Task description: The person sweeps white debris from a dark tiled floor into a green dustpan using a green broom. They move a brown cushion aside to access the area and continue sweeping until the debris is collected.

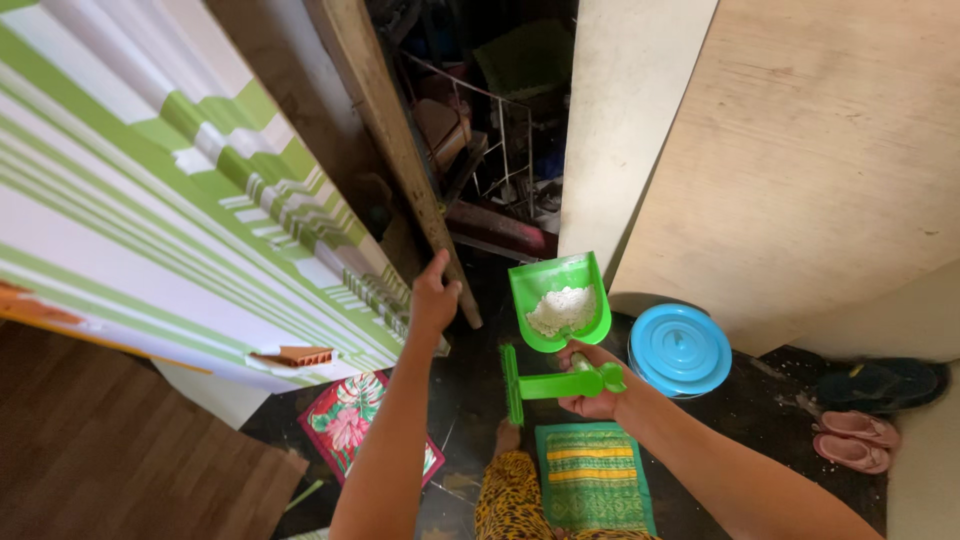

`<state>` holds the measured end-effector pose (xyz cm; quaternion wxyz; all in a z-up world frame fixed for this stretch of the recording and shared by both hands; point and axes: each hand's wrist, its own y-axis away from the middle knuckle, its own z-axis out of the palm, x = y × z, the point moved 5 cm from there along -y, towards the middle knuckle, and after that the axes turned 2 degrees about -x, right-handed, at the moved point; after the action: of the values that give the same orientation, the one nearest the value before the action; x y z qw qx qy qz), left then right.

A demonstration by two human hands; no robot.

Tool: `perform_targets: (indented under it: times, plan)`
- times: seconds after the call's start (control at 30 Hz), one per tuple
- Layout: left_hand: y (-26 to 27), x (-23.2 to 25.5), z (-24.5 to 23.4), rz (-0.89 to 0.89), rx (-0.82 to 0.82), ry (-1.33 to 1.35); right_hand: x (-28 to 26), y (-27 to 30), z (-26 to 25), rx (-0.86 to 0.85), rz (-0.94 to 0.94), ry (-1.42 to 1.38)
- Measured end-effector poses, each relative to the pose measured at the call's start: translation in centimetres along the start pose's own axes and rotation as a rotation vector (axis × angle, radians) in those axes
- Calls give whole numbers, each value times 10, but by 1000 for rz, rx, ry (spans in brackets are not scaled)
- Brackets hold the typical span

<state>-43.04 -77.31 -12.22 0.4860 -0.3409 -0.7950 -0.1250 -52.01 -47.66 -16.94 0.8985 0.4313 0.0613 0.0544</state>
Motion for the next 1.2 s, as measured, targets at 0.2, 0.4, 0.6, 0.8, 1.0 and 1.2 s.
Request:
perform_targets:
  times: [0.2, 0.4, 0.6, 0.8, 1.0, 1.2]
  plan:
    - [-131, -24, -3, -343, 10, 191, -26, -36, 19, -42, 69, -138]
    - [-224, -36, 3, -237, 255, 220, -45, -72, 43, 13, -20, -248]
    - [-217, -42, 33, -190, 208, 179, -55, -105, 67, -135, 49, -462]
    - [-241, -54, 68, 6, 11, 367, -62, -126, 65, -16, 16, -478]
    - [-151, -98, 135, -549, -463, 483, -65, -143, 46, 83, -16, -442]
    - [-20, -119, 190, -846, -788, 372, -48, -134, 33, 36, 77, -211]
